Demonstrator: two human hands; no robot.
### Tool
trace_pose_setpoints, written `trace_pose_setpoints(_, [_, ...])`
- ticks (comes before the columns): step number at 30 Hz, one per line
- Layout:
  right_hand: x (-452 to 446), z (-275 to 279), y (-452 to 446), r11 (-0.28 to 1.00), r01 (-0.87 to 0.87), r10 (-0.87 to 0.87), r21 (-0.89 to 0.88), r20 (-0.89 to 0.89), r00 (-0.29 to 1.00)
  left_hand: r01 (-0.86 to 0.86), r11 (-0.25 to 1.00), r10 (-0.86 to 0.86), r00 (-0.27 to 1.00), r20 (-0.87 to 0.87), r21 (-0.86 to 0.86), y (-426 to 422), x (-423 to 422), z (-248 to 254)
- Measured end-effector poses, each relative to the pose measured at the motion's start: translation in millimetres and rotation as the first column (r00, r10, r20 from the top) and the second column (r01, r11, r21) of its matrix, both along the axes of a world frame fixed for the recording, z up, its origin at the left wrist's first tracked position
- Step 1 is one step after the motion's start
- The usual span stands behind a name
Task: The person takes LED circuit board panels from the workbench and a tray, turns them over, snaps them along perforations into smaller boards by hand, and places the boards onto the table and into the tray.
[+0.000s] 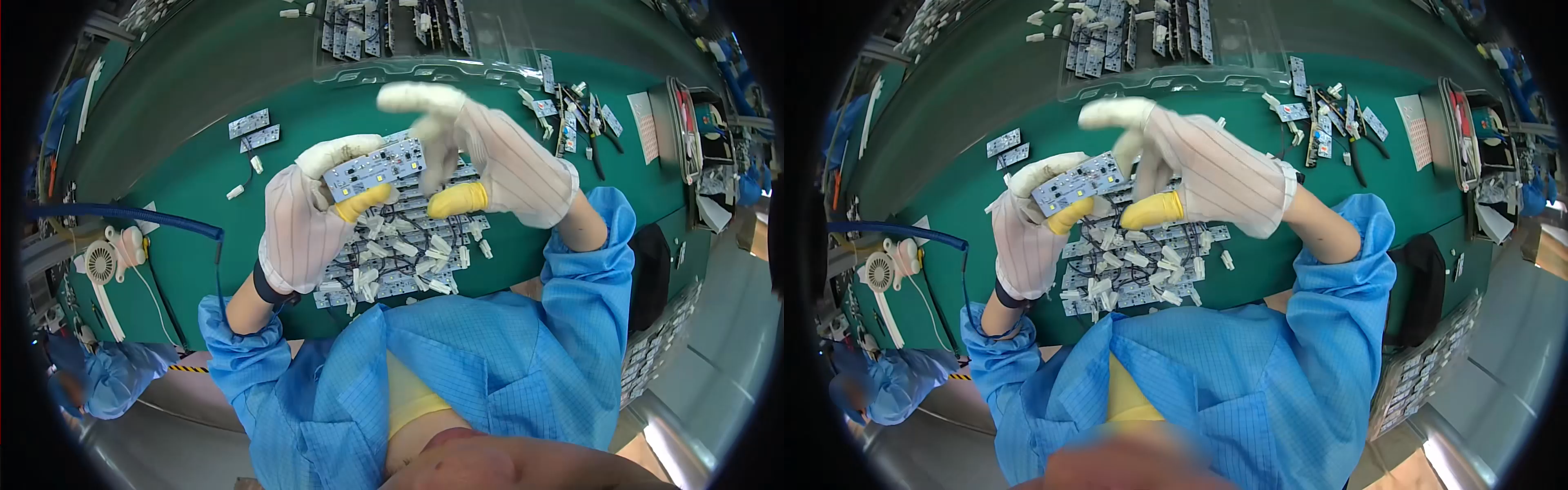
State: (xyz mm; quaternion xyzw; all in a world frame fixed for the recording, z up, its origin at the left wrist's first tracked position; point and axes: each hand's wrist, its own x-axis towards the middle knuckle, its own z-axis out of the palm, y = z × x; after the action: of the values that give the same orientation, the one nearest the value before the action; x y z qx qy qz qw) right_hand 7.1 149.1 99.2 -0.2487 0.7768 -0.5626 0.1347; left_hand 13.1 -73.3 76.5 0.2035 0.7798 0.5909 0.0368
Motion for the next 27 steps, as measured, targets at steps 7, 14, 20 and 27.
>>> trace_pose_setpoints(7, [3.4,-2.9,-3.3,0.993,0.119,-0.121,-0.027,-0.099,0.988,0.012,0.999,-0.004,0.989,-0.146,0.053,-4.2,-2.7,-1.7])
trace_pose_setpoints(14, [8.7,1.9,-3.3,0.986,0.147,-0.143,-0.072,0.058,0.988,-0.005,0.980,0.016,0.998,-0.054,0.198,-12.7,-5.4,-8.1])
trace_pose_setpoints(20, [6.6,3.7,-0.2,0.992,0.123,-0.124,-0.021,-0.130,0.984,0.024,0.992,-0.012,0.995,-0.096,0.123,-15.3,-6.9,-6.0])
trace_pose_setpoints(27, [5.5,-1.9,-1.3,0.991,0.122,-0.132,-0.060,-0.209,0.969,-0.022,0.997,-0.002,0.949,-0.315,-0.074,-20.8,-11.0,-6.6])
